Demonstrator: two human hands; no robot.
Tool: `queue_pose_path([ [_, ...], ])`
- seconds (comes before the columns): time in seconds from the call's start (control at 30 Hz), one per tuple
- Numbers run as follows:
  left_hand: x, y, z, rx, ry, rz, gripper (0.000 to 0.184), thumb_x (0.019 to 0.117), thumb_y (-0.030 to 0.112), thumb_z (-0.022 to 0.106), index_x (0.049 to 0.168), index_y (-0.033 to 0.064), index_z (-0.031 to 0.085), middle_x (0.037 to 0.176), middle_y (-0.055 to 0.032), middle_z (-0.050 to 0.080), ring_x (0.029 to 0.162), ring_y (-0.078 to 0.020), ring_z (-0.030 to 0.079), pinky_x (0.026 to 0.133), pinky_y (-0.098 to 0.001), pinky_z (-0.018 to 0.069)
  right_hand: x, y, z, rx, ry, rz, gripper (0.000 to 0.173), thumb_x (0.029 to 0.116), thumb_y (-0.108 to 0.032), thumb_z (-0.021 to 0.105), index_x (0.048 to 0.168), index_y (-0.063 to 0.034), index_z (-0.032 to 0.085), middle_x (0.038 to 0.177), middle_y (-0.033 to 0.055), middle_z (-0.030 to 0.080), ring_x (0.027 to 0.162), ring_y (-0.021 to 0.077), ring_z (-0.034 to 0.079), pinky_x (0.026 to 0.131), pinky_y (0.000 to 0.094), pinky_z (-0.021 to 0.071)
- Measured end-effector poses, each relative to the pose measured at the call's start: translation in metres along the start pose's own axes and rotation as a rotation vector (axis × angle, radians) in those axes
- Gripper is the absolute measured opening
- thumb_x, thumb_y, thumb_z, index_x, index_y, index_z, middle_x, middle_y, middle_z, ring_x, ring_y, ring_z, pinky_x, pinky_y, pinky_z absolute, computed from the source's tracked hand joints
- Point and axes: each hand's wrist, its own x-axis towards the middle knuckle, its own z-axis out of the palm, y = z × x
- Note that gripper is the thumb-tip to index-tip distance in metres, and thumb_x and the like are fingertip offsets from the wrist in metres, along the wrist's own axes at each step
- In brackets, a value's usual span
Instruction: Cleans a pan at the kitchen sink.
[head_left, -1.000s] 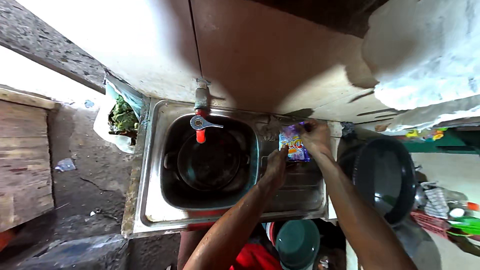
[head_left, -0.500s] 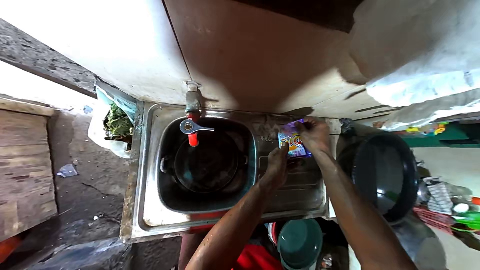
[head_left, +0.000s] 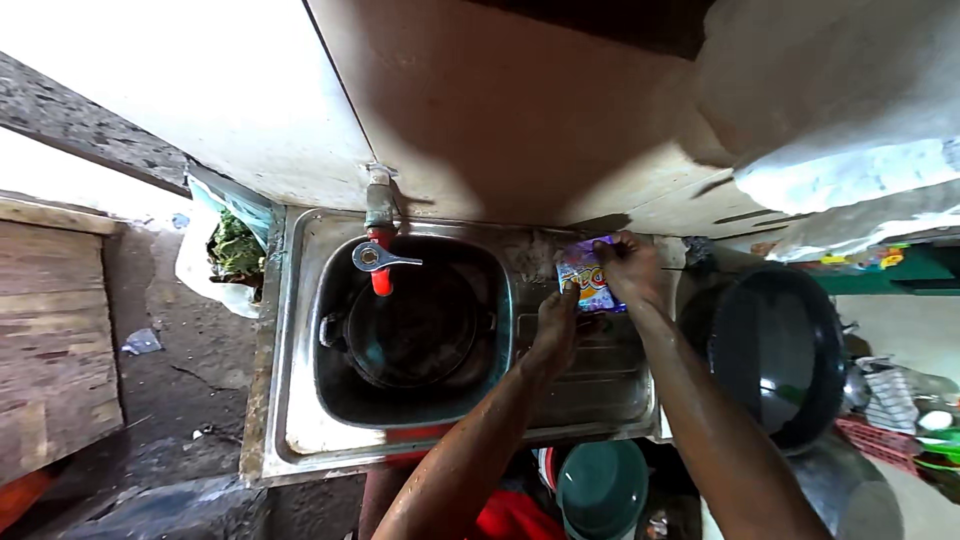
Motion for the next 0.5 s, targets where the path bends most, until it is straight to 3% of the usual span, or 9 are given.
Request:
queue_pose_path([
  [0.37, 0.006, -0.004, -0.005, 0.052, 0.036, 0.007, 0.038, 0.1101, 0.034, 0.045, 0.115, -0.0024, 0.055, 0.093, -0.0192, 0.068, 0.077, -0.0279, 0.073, 0.068, -0.0409, 0.0638, -0.003, 0.010, 0.006, -0.002, 0.026, -0.011, 0.018, 0.0962, -0.025, 0.073, 0.099, -0.0078, 0.072, 0.087, 0.0110, 0.072, 0.079, 0.0273, 0.070, 0.075, 0.0554, 0.0568],
  [0.5, 0.008, -0.007, -0.008, 0.115, 0.040, 0.002, 0.039, 0.1102, 0.034, 0.045, 0.117, -0.0029, 0.056, 0.094, -0.0193, 0.069, 0.077, -0.0278, 0.072, 0.068, -0.0409, 0.0637, -0.015, 0.011, 0.001, 0.018, 0.001, 0.000, 0.020, 0.0985, -0.027, 0.071, 0.099, -0.0072, 0.068, 0.082, 0.0130, 0.069, 0.069, 0.0287, 0.067, 0.065, 0.0549, 0.0552],
])
